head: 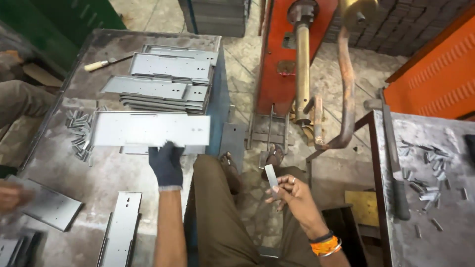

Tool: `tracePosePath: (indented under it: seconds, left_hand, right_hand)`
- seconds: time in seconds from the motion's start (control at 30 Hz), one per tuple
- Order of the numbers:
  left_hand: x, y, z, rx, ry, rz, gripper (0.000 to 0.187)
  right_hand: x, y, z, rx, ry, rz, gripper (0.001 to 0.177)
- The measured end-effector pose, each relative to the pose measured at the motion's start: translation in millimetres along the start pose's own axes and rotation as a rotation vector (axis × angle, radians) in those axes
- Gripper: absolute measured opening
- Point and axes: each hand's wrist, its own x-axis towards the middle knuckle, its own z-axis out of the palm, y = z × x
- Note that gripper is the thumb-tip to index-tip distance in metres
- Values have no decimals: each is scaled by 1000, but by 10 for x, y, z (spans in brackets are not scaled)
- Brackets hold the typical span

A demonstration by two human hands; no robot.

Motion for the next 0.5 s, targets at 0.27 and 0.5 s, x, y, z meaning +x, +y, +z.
tracePosePath:
  seconds: [0.27, 0.5]
  left_hand:
    - [-1036, -215, 422, 45, -38, -302, 35]
    - [-1796, -631, 920, 112, -163, -624, 29]
  right_hand:
    - [-345, -228, -225, 135, -29, -83, 27]
    - [-932, 639, -1361, 280, 307, -33, 30]
